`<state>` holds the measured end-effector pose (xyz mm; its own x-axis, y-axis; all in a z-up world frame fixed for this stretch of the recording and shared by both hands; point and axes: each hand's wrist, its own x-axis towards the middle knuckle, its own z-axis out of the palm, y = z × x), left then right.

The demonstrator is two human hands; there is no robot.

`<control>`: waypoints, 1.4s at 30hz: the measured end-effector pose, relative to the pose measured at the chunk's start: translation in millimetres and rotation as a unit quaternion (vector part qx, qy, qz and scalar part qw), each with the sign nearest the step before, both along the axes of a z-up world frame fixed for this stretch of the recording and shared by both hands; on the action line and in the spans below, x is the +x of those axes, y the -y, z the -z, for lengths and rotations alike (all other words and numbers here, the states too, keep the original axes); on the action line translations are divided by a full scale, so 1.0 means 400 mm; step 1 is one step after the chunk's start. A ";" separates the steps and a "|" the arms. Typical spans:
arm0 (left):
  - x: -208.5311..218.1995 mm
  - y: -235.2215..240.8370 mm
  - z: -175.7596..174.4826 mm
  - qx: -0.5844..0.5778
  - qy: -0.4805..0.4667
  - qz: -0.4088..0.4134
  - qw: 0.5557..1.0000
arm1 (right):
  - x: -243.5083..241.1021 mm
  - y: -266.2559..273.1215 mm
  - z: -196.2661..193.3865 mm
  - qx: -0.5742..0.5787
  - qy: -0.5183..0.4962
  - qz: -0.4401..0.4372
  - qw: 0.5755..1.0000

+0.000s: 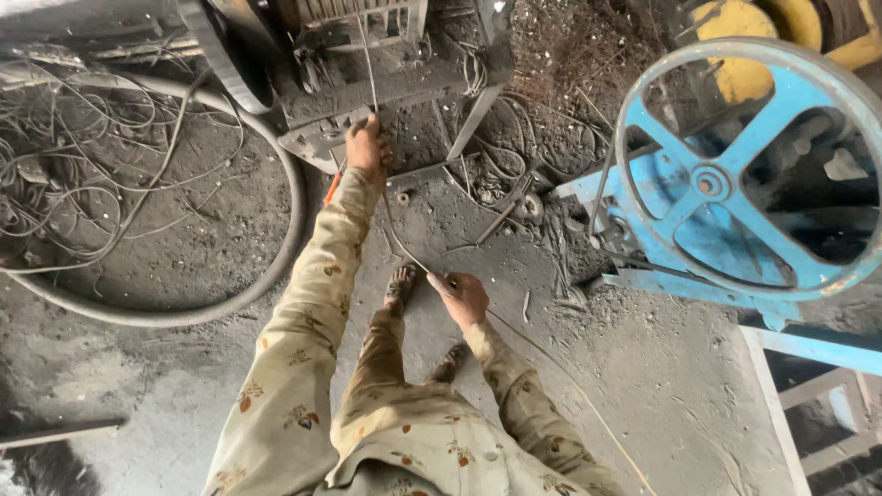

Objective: The person feeds a long metal wire by hand into a set of rolling gears on a fabrication machine.

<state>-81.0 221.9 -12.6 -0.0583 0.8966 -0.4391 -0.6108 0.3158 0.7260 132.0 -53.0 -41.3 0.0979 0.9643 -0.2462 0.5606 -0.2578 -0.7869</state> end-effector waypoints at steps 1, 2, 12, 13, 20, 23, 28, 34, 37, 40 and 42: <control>-0.017 -0.079 0.017 -0.001 -0.019 -0.007 1.000 | -0.015 -0.061 -0.015 0.031 0.021 0.001 0.999; -0.028 -0.146 0.037 -0.002 -0.037 -0.015 0.999 | -0.024 -0.116 -0.029 0.063 0.043 0.003 0.997; 0.009 -0.091 0.195 0.026 -0.011 -0.043 0.999 | 0.023 -0.078 0.010 0.023 0.066 -0.007 0.998; 0.019 -0.054 0.194 0.033 -0.016 -0.054 0.998 | 0.016 -0.037 0.019 0.024 0.068 -0.009 0.997; 0.050 0.107 0.162 0.007 -0.047 -0.047 0.998 | 0.098 0.104 0.042 0.070 0.111 -0.053 0.990; 0.109 0.146 0.171 0.023 -0.047 -0.074 0.996 | 0.152 0.122 0.038 0.047 0.113 -0.073 0.990; 0.132 0.260 0.207 0.093 -0.145 -0.151 0.974 | 0.122 0.216 -0.016 -0.047 0.012 -0.089 0.995; 0.046 -0.006 0.197 0.007 -0.130 -0.128 0.983 | 0.041 0.044 -0.119 -0.065 0.155 -0.154 0.974; 0.047 -0.220 0.224 0.060 -0.071 -0.182 0.979 | 0.030 -0.104 -0.192 0.070 0.222 -0.141 0.962; 0.085 -0.272 0.286 0.055 -0.050 -0.205 0.976 | 0.024 -0.136 -0.293 0.086 0.256 -0.151 0.951; 0.141 -0.255 0.315 0.039 -0.019 -0.212 0.976 | 0.032 -0.124 -0.360 0.042 0.288 -0.149 0.945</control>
<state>-24.7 324.1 -138.7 -0.4457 0.8193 -0.3607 -0.6467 -0.0161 0.7626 144.8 -3.3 102.8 -0.0876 0.9839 -0.1560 0.9402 0.0300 -0.3392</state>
